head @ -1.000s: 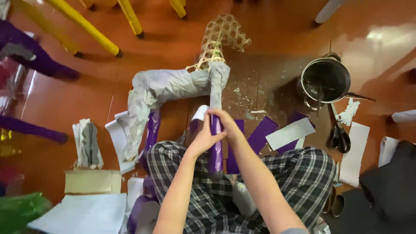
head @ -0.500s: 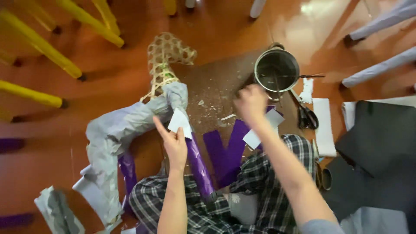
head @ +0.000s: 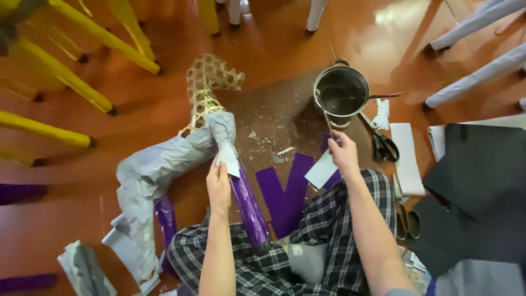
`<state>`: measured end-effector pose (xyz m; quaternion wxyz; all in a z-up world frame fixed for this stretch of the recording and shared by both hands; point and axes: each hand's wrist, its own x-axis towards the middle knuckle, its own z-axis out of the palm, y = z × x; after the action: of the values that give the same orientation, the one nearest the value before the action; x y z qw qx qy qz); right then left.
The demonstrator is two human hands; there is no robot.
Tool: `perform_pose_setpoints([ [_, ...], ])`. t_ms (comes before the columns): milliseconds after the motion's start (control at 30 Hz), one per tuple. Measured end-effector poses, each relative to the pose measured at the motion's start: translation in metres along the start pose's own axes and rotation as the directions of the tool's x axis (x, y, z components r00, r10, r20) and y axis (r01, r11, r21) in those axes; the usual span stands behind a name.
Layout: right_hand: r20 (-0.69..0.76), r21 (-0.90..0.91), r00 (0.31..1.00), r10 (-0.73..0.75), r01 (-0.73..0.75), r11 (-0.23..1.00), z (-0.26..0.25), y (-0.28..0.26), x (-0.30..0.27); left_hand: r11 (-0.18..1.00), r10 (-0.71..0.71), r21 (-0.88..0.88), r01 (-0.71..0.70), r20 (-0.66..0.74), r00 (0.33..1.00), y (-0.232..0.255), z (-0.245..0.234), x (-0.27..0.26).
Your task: Decorating a giraffe-shaped frame by wrapping it with purple and white paper strips.
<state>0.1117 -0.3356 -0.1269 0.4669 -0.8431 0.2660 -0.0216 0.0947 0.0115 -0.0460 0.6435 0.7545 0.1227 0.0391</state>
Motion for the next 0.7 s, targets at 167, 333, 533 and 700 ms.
perform_pose_setpoints([
  [167, 0.214, 0.565, 0.947, 0.24, -0.32, 0.76, 0.041, 0.058, 0.026, 0.894, -0.207, -0.407, 0.187, -0.004, 0.978, -0.035, 0.007, 0.017],
  [333, 0.259, 0.531, 0.96, 0.107, -0.234, 0.814, 0.042, 0.034, -0.014, 0.81, -0.246, -0.537, 0.235, 0.052, 0.968, -0.06, -0.003, 0.035],
  [533, 0.369, 0.396, 0.814, -0.448, 0.298, 0.868, 0.083, -0.008, -0.09, 0.803, -0.19, -0.551, 0.226, 0.123, 0.974, -0.079, -0.004, 0.041],
  [700, 0.493, 0.324, 0.722, -0.486, 0.366, 0.872, 0.103, -0.056, -0.11, 0.821, -0.138, -0.54, 0.188, 0.133, 0.982, -0.064, -0.011, 0.044],
])
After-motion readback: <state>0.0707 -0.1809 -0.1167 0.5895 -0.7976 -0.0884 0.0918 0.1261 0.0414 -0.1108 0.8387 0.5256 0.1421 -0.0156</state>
